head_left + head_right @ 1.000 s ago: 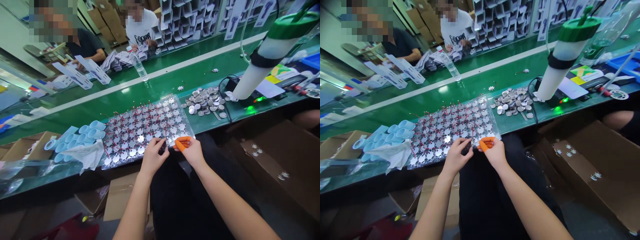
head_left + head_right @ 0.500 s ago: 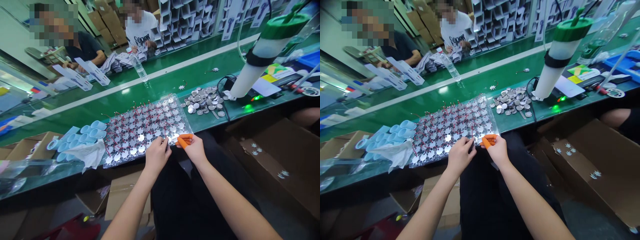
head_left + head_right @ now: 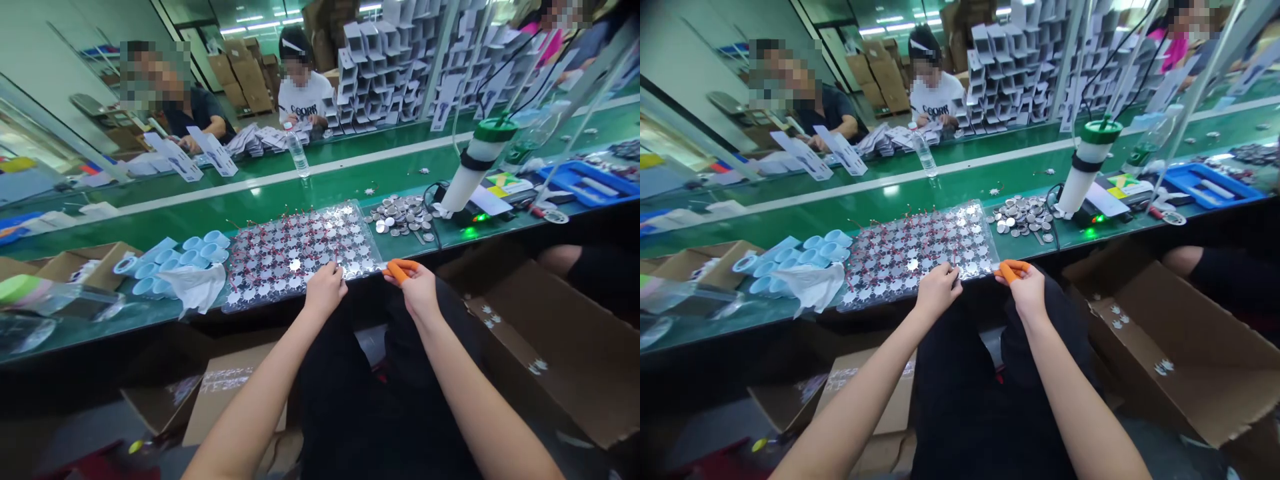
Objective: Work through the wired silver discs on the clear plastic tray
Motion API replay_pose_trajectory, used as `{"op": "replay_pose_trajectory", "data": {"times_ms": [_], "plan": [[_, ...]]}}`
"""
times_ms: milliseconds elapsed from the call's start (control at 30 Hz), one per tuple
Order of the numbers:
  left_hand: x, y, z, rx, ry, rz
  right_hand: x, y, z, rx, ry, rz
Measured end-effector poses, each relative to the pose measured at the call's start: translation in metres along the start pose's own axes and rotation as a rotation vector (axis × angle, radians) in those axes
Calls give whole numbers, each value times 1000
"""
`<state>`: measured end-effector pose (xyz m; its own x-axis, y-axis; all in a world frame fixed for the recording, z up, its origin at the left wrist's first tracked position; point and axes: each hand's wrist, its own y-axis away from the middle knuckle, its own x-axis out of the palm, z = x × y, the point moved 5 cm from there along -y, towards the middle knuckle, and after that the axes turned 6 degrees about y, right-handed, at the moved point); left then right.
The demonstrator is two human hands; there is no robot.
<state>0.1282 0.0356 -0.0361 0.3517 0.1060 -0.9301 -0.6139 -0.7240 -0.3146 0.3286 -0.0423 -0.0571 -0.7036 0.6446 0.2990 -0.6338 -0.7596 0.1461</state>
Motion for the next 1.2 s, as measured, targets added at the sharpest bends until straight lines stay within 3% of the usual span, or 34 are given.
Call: {"op": "replay_pose_trajectory", "data": {"times_ms": [233, 567, 867, 1033, 1200], "plan": [[-1, 2, -1, 34, -17, -38, -32, 23, 29, -47, -1, -51], [3, 2, -3, 84, 7, -43, -47, 52, 57, -91, 15, -38], [0, 8, -5, 132, 58, -37, -51, 57, 30, -7, 35, -52], [-6, 12, -1, 174, 117, 5, -35, 47, 3, 61, 54, 13], [-10, 6, 4, 120, 243, 58, -8, 32, -23, 137, 72, 121]]}}
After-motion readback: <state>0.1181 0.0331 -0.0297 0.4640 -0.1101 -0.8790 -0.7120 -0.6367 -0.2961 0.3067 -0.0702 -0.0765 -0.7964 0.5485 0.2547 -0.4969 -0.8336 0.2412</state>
